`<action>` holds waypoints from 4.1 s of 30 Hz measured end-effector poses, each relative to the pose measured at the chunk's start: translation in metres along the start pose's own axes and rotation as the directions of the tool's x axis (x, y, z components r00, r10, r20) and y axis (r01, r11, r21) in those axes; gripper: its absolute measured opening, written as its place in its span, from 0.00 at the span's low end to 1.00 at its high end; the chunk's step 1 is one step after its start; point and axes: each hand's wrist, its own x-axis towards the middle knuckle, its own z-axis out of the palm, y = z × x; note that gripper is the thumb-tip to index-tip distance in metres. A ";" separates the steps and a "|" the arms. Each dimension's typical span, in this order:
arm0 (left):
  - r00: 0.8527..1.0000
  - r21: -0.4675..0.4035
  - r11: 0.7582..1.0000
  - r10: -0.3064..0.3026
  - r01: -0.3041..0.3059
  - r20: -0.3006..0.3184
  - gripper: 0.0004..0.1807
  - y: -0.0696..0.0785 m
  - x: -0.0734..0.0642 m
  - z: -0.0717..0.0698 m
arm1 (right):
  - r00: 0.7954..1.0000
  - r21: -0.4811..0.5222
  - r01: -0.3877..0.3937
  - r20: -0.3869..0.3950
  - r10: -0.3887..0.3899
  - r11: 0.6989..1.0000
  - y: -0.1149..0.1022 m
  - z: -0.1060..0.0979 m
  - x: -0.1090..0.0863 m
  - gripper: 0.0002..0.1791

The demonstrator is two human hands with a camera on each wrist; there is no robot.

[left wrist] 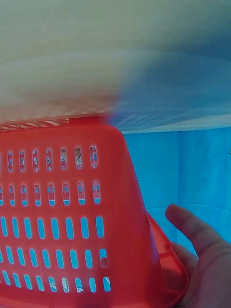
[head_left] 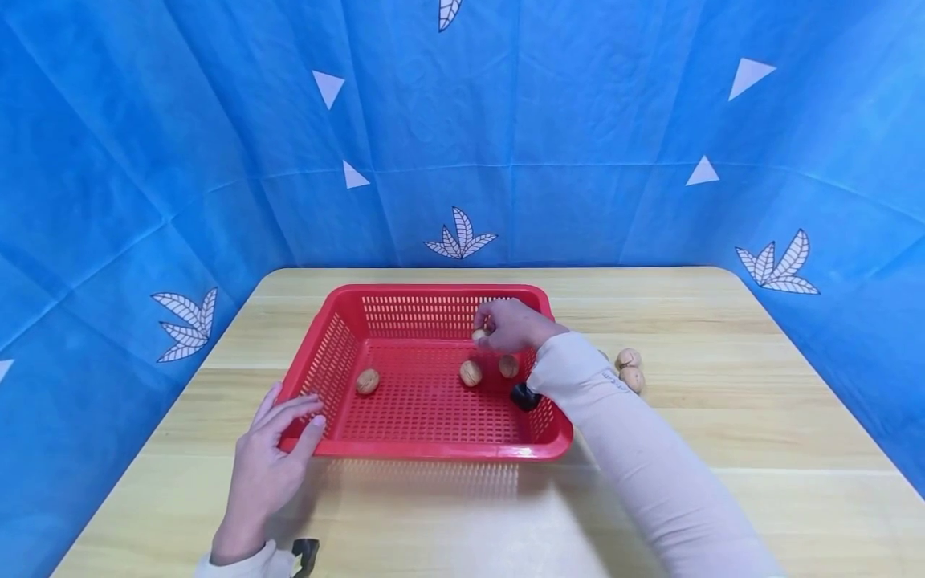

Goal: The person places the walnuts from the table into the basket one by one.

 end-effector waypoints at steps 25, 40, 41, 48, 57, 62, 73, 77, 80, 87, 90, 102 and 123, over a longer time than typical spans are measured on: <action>1.000 -0.003 1.000 -0.011 0.011 0.003 0.16 0.000 -0.001 0.000 | 0.999 0.005 -0.043 0.031 0.043 0.999 -0.002 -0.005 -0.004 0.23; 1.000 -0.013 1.000 0.012 -0.012 -0.005 0.16 -0.002 -0.001 -0.001 | 0.997 -0.103 0.052 -0.054 -0.058 0.993 -0.002 -0.023 -0.008 0.21; 1.000 -0.013 1.000 0.011 -0.011 -0.004 0.16 -0.002 -0.001 -0.001 | 0.996 -0.097 0.056 -0.059 -0.062 0.994 -0.001 -0.024 -0.009 0.21; 1.000 -0.001 1.000 -0.007 0.007 0.004 0.16 -0.002 -0.001 -0.002 | 0.991 -0.083 0.081 -0.102 -0.089 0.993 0.003 -0.035 -0.018 0.20; 1.000 0.003 1.000 -0.021 0.021 0.014 0.17 -0.001 -0.001 -0.003 | 0.981 -0.081 0.077 -0.174 -0.091 0.994 0.022 -0.047 -0.026 0.18; 1.000 -0.004 1.000 -0.007 0.007 0.015 0.17 -0.002 0.000 -0.001 | 0.978 -0.065 0.049 -0.200 -0.061 0.997 0.034 -0.055 -0.033 0.17; 1.000 -0.014 1.000 -0.010 0.010 0.015 0.16 -0.002 0.000 -0.001 | 0.975 -0.046 0.006 -0.220 -0.016 0.999 0.065 -0.065 -0.044 0.17; 1.000 -0.010 1.000 -0.010 0.010 0.015 0.16 -0.002 -0.001 -0.001 | 0.973 -0.042 0.016 -0.228 -0.025 0.999 0.075 -0.067 -0.048 0.17; 1.000 -0.011 1.000 -0.008 0.008 0.012 0.16 -0.002 0.000 -0.001 | 0.973 -0.033 0.010 -0.228 -0.018 0.999 0.082 -0.069 -0.052 0.17; 1.000 -0.015 1.000 -0.013 0.013 0.010 0.17 -0.001 0.001 -0.001 | 0.973 -0.056 -0.007 -0.229 -0.006 0.998 0.101 -0.072 -0.062 0.18; 1.000 -0.011 1.000 -0.025 0.025 0.013 0.17 0.000 0.001 -0.001 | 0.976 -0.058 -0.017 -0.220 0.004 0.998 0.110 -0.072 -0.065 0.18; 1.000 -0.007 1.000 -0.018 0.018 0.013 0.16 0.000 0.000 0.000 | 0.984 -0.070 -0.058 -0.170 0.046 0.996 0.140 -0.073 -0.075 0.20; 1.000 -0.017 1.000 0.012 -0.013 -0.009 0.14 -0.002 -0.001 0.000 | 0.989 -0.083 -0.118 -0.094 0.110 0.990 0.178 -0.061 -0.089 0.23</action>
